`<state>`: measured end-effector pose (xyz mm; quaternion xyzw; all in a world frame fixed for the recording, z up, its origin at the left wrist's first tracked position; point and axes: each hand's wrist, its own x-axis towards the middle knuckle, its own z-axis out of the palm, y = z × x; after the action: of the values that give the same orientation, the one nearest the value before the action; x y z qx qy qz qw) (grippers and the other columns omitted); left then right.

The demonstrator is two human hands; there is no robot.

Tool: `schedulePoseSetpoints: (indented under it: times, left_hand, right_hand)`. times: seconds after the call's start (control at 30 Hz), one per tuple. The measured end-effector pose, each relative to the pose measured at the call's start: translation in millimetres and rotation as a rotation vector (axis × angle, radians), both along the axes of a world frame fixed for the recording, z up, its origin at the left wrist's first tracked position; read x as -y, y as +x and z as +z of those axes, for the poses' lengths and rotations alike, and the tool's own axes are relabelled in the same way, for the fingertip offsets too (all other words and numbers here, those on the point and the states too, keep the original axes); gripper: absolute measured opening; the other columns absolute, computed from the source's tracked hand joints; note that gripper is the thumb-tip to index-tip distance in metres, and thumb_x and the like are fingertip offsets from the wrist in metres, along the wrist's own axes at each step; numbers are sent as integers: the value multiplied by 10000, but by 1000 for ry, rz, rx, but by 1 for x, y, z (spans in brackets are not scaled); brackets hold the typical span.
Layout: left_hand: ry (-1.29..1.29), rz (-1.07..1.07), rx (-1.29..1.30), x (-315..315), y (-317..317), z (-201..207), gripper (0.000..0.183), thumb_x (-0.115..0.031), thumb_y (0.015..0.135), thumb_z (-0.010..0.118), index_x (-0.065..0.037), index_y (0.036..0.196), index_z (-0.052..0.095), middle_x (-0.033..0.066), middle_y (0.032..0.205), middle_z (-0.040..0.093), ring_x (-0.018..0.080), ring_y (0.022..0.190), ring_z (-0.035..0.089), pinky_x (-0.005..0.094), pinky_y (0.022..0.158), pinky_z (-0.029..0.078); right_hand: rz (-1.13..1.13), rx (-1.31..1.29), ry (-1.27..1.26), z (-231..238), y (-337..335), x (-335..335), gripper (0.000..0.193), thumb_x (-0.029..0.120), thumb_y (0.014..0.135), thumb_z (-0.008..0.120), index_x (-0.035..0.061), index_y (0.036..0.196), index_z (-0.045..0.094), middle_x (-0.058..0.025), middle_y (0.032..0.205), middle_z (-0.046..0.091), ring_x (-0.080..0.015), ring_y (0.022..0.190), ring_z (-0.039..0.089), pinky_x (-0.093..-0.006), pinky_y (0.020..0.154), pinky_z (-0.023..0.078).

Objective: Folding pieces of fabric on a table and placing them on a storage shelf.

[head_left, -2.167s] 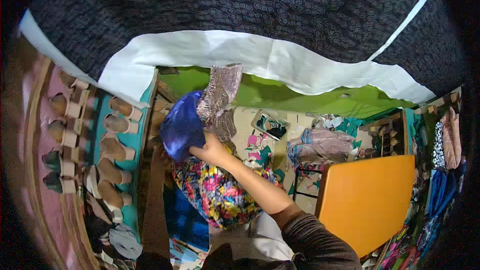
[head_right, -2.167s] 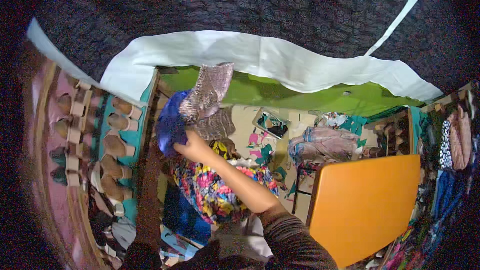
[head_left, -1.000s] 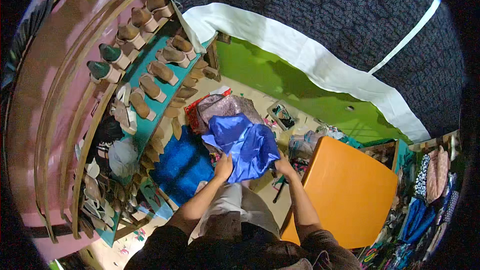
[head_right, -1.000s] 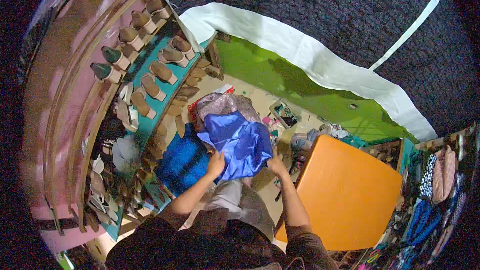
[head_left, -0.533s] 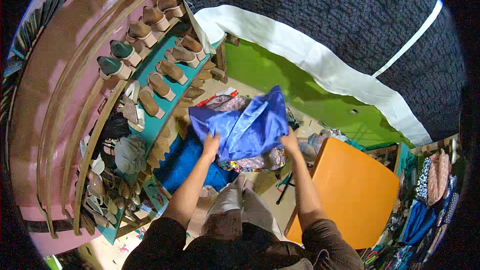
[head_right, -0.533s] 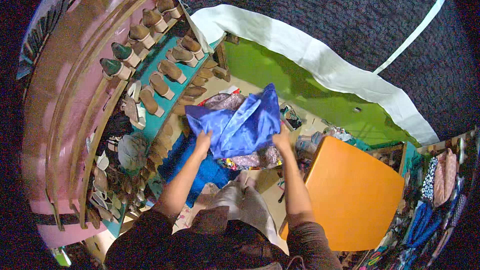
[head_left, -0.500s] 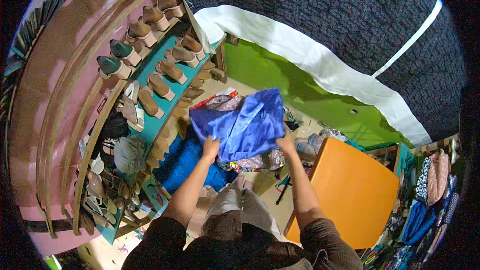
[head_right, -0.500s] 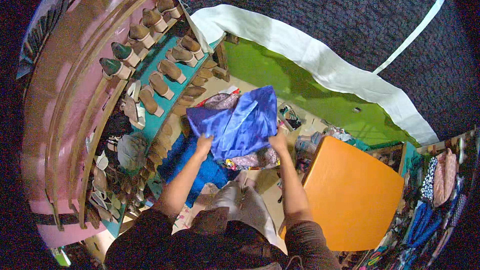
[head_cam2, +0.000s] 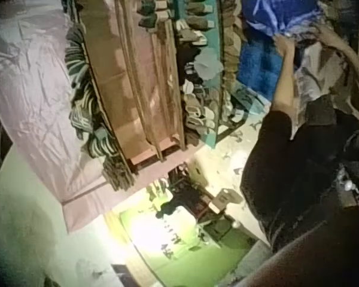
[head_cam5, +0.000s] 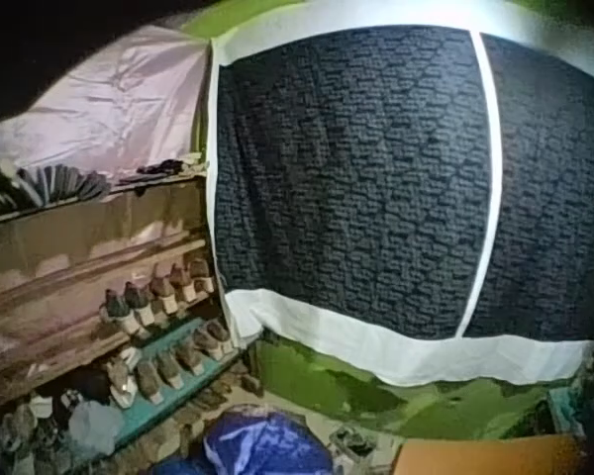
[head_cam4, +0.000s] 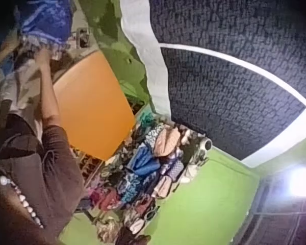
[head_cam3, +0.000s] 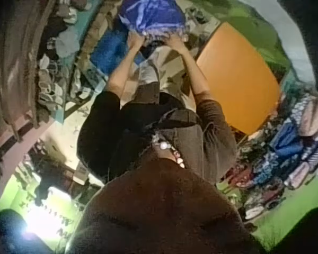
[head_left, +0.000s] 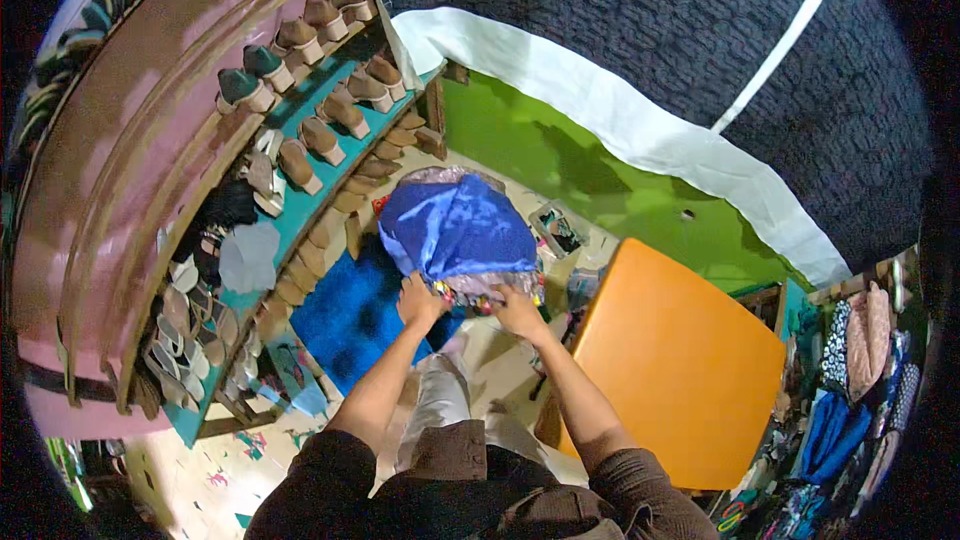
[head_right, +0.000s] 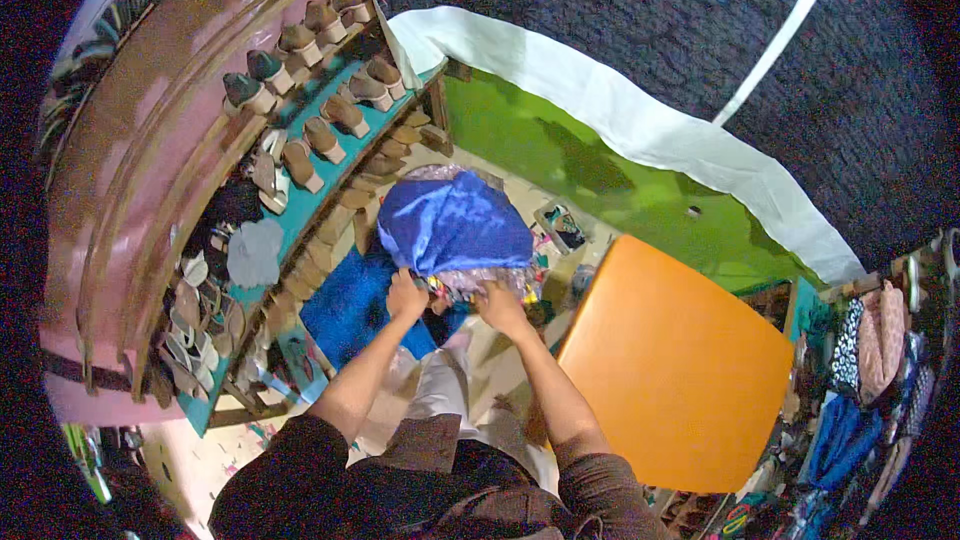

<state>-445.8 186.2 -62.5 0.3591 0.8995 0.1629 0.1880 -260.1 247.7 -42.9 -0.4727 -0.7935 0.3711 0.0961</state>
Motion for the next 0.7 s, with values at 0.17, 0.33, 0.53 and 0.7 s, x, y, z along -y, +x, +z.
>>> schedulePoseSetpoints:
  times: [0.17,0.33,0.53,0.7]
  left_hand:
    - [172,-131,-18,66,54,-17,394,-284,752,580,-91,1090,518,153,1034,547,332,944,556,462,776,448]
    - [146,-96,26,158,99,-32,445,-290,759,583,-105,1157,510,131,1123,526,324,1007,530,476,840,411]
    - [-2,75,35,290,99,-66,471,-282,781,552,-90,1205,479,148,1170,506,339,1057,506,482,892,390]
    - [-169,189,151,379,101,-72,501,-252,788,524,-78,1248,428,169,1232,461,352,1086,483,472,906,385]
  right_hand:
    - [83,10,32,8,23,63,358,184,793,543,49,1125,543,-225,1089,529,-396,1000,521,-453,859,436]
    - [261,89,4,-4,25,131,406,178,778,546,51,1163,526,-228,1119,521,-392,1004,524,-444,871,434]
    - [478,198,-160,-46,14,215,442,190,798,514,57,1217,474,-261,1138,512,-411,1013,515,-436,893,414]
    - [533,400,-244,-88,41,272,408,230,813,500,40,1174,504,-245,1120,537,-388,1032,520,-437,884,420]
